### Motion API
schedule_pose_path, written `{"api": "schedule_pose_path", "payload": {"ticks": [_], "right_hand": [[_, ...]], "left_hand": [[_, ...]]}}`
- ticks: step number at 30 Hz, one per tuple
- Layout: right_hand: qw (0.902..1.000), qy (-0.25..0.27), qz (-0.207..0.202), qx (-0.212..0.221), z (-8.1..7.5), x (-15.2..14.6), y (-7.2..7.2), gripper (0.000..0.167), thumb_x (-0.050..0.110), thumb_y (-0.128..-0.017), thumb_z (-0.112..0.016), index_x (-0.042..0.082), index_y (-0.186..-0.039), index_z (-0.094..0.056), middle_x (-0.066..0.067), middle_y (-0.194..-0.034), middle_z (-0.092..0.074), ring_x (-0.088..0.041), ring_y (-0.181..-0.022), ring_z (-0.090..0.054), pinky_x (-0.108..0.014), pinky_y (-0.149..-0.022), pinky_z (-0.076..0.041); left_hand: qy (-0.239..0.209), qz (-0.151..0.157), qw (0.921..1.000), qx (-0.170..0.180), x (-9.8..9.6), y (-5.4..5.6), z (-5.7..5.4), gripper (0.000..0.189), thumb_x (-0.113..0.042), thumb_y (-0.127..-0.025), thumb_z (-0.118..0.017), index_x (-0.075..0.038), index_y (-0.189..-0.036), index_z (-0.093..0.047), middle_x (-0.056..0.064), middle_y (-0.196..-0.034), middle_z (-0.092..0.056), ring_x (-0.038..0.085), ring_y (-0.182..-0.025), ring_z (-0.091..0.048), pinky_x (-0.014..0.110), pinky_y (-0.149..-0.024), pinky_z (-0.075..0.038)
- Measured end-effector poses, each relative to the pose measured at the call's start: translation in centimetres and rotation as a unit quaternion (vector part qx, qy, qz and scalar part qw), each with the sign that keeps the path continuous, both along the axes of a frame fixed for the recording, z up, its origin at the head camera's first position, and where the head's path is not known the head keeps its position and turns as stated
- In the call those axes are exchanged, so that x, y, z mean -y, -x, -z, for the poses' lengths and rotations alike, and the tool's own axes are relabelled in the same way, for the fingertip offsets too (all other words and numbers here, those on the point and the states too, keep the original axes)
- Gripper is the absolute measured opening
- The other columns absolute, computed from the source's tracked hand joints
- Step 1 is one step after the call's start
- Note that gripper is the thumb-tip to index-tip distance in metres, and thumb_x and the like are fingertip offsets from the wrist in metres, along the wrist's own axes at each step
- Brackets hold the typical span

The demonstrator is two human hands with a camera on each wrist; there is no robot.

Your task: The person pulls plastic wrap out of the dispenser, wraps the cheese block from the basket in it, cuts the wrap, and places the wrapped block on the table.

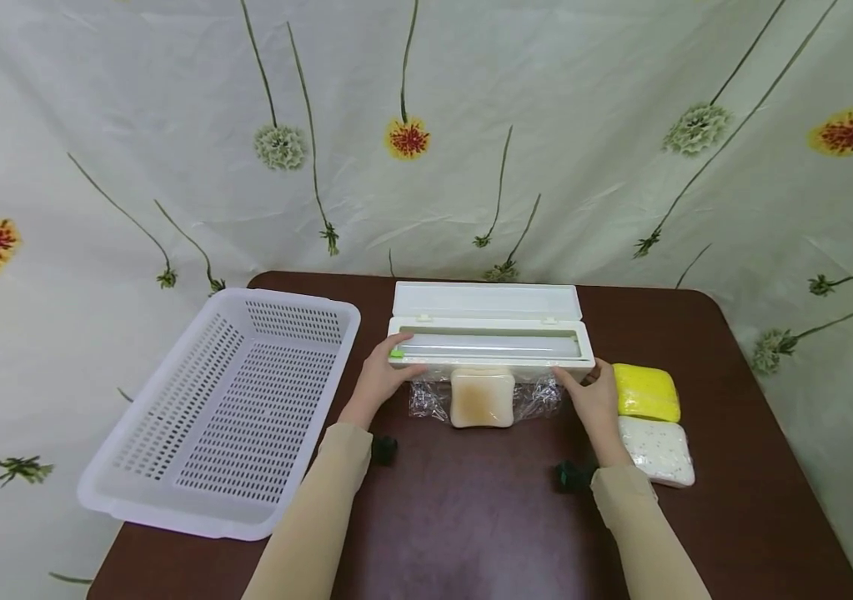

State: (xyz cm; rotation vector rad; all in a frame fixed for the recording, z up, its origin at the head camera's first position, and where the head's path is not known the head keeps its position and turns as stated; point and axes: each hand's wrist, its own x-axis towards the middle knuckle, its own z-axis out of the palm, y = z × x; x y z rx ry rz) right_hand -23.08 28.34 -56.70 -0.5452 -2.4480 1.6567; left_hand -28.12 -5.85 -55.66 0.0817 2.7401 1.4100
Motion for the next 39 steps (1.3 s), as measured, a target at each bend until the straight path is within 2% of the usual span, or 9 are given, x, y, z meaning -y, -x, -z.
{"api": "schedule_pose_path", "payload": {"ticks": [5,9,12,14,19,23,26,29,39], "right_hand": [[0.9991,-0.029,0.016,-0.028,-1.5,0.5,-0.2,0.081,0.024,-0.088,-0.074,-0.007,-0.147,-0.029,-0.029,-0.144,-0.034,-0.041,-0.131,-0.039,-0.053,-0.109,-0.037],[0.9872,-0.061,0.029,-0.144,-3.6,2.6,-0.4,0.065,0.010,-0.087,-0.070,-0.004,-0.142,-0.038,-0.027,-0.143,-0.033,-0.041,-0.135,-0.033,-0.055,-0.112,-0.031],[0.9695,-0.088,-0.017,-0.228,-5.0,5.7,0.1,0.042,0.004,-0.087,-0.067,-0.002,-0.127,-0.055,-0.023,-0.131,-0.047,-0.039,-0.124,-0.045,-0.053,-0.105,-0.039],[0.9601,-0.102,-0.070,-0.251,-5.5,8.2,0.6,0.029,0.004,-0.088,-0.067,0.000,-0.117,-0.063,-0.020,-0.121,-0.056,-0.037,-0.115,-0.053,-0.050,-0.098,-0.045],[0.9389,-0.149,-0.216,-0.223,-6.0,14.4,2.1,0.019,0.011,-0.093,-0.066,0.005,-0.110,-0.071,-0.013,-0.111,-0.064,-0.031,-0.102,-0.060,-0.041,-0.085,-0.055],[0.9179,-0.204,-0.288,-0.181,-5.8,18.1,3.0,0.020,0.019,-0.095,-0.066,0.008,-0.110,-0.073,-0.010,-0.111,-0.065,-0.028,-0.106,-0.058,-0.041,-0.086,-0.054],[0.9025,-0.248,-0.306,-0.175,-5.4,19.7,3.5,0.021,0.020,-0.093,-0.069,0.008,-0.109,-0.075,-0.009,-0.110,-0.066,-0.028,-0.112,-0.057,-0.041,-0.091,-0.052],[0.8966,-0.269,-0.304,-0.177,-5.0,20.4,3.8,0.021,0.021,-0.090,-0.072,0.008,-0.107,-0.076,-0.008,-0.109,-0.066,-0.027,-0.114,-0.056,-0.038,-0.094,-0.051],[0.9033,-0.251,-0.291,-0.191,-4.5,20.9,4.2,0.015,0.018,-0.089,-0.074,0.006,-0.098,-0.077,-0.007,-0.101,-0.067,-0.026,-0.106,-0.059,-0.038,-0.087,-0.052]], "left_hand": [[-0.001,0.009,1.0000,0.002,0.2,-0.1,-0.2,0.071,-0.037,-0.081,-0.080,-0.022,-0.144,-0.049,0.010,-0.155,-0.041,0.034,-0.144,-0.035,0.054,-0.114,-0.033],[-0.003,0.007,1.0000,0.002,0.2,-0.2,-0.3,0.070,-0.037,-0.081,-0.080,-0.022,-0.143,-0.050,0.009,-0.154,-0.042,0.034,-0.144,-0.036,0.054,-0.114,-0.034],[0.000,0.001,1.0000,-0.002,0.4,-0.3,-0.4,0.070,-0.037,-0.080,-0.081,-0.022,-0.142,-0.052,0.008,-0.153,-0.044,0.033,-0.143,-0.037,0.053,-0.114,-0.035],[0.002,0.000,1.0000,-0.004,0.5,-0.3,-0.4,0.070,-0.037,-0.080,-0.081,-0.022,-0.142,-0.052,0.008,-0.153,-0.044,0.033,-0.143,-0.038,0.053,-0.114,-0.035],[0.009,-0.001,1.0000,-0.003,0.4,-0.2,-0.2,0.069,-0.038,-0.080,-0.080,-0.022,-0.141,-0.053,0.008,-0.152,-0.045,0.033,-0.141,-0.040,0.054,-0.112,-0.037],[0.017,-0.011,0.9998,-0.003,0.1,0.0,0.0,0.060,-0.031,-0.085,-0.078,-0.022,-0.139,-0.054,0.008,-0.150,-0.047,0.034,-0.138,-0.044,0.055,-0.108,-0.040],[0.017,-0.020,0.9996,-0.006,-0.1,0.0,0.0,0.055,-0.019,-0.087,-0.075,-0.021,-0.138,-0.056,0.008,-0.147,-0.050,0.034,-0.133,-0.049,0.053,-0.105,-0.044],[0.022,-0.030,0.9993,-0.009,-0.3,-0.1,-0.1,0.054,-0.013,-0.085,-0.073,-0.020,-0.136,-0.057,0.009,-0.142,-0.056,0.033,-0.127,-0.054,0.051,-0.101,-0.047],[0.021,-0.036,0.9991,-0.005,0.1,-0.3,0.1,0.055,-0.014,-0.086,-0.074,-0.022,-0.137,-0.056,0.009,-0.141,-0.056,0.032,-0.103,-0.066,0.048,-0.090,-0.051]]}}
